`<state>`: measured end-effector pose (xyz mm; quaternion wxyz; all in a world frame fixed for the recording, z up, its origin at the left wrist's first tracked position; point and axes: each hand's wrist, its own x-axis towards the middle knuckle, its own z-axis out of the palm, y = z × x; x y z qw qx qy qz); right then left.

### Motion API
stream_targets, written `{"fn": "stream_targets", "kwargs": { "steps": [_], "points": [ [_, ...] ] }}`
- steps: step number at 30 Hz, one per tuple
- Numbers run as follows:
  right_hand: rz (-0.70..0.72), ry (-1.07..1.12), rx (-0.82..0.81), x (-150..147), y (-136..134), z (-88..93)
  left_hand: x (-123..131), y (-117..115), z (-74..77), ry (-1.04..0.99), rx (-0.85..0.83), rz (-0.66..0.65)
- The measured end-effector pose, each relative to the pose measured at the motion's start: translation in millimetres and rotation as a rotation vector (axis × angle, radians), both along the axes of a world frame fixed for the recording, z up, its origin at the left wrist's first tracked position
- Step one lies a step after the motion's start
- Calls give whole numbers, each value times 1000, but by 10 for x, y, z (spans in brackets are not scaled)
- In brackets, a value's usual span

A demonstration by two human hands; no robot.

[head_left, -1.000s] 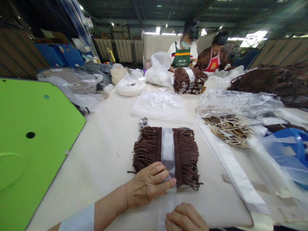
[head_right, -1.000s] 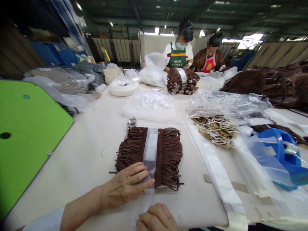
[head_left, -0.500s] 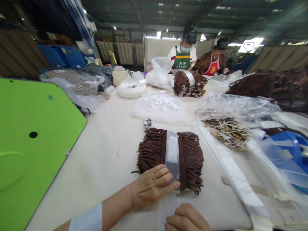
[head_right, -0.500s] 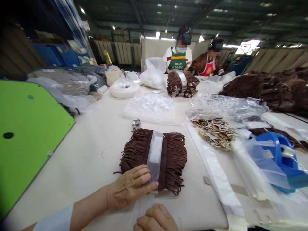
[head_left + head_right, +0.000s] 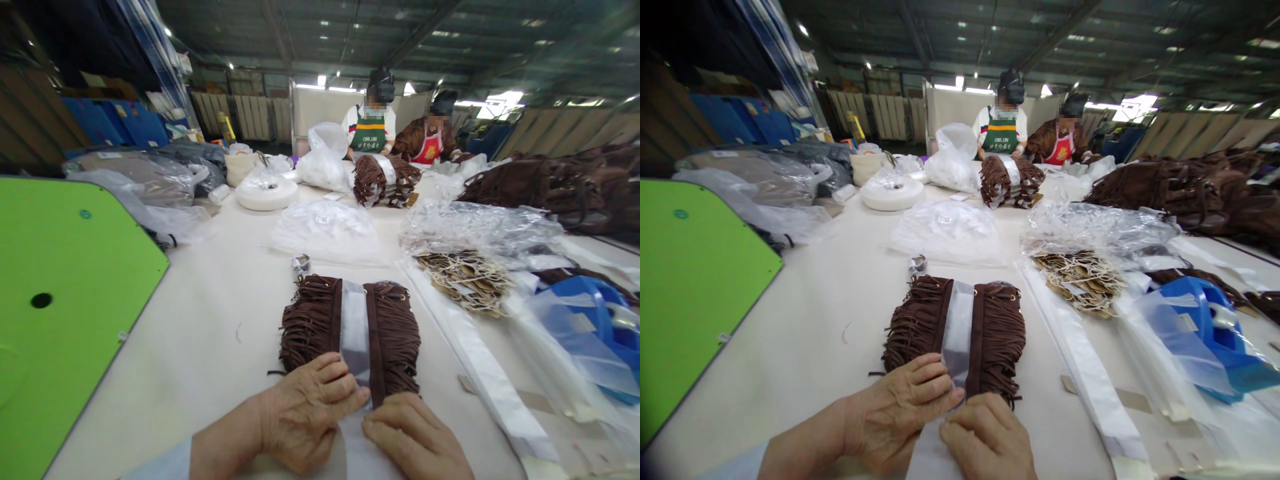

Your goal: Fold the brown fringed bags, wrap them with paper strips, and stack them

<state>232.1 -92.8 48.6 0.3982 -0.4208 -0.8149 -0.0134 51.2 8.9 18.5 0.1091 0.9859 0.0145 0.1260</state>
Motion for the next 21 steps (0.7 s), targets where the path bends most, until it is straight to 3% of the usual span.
{"fn": "stream_targets", "kwargs": {
  "steps": [4, 7, 10, 15, 18, 21],
  "points": [
    [-141, 176, -185, 24, 280, 5, 46, -42, -113, -255, -110, 145],
    [-206, 283, -318, 69, 466, -98, 68, -78, -173, -401, -170, 258],
    [-291, 349, -477, 95, 579, -217, 65, -92, -205, -476, -225, 291],
    [-452, 441, -755, 67, 642, -285, 52, -57, -188, -506, -190, 302],
    [-520, 441, -826, 49, 665, -273, 86, -23, -115, -402, -108, 296],
    [-577, 410, -873, 44, 705, -256, 177, -8, -59, -279, -83, 378]
  ]
}}
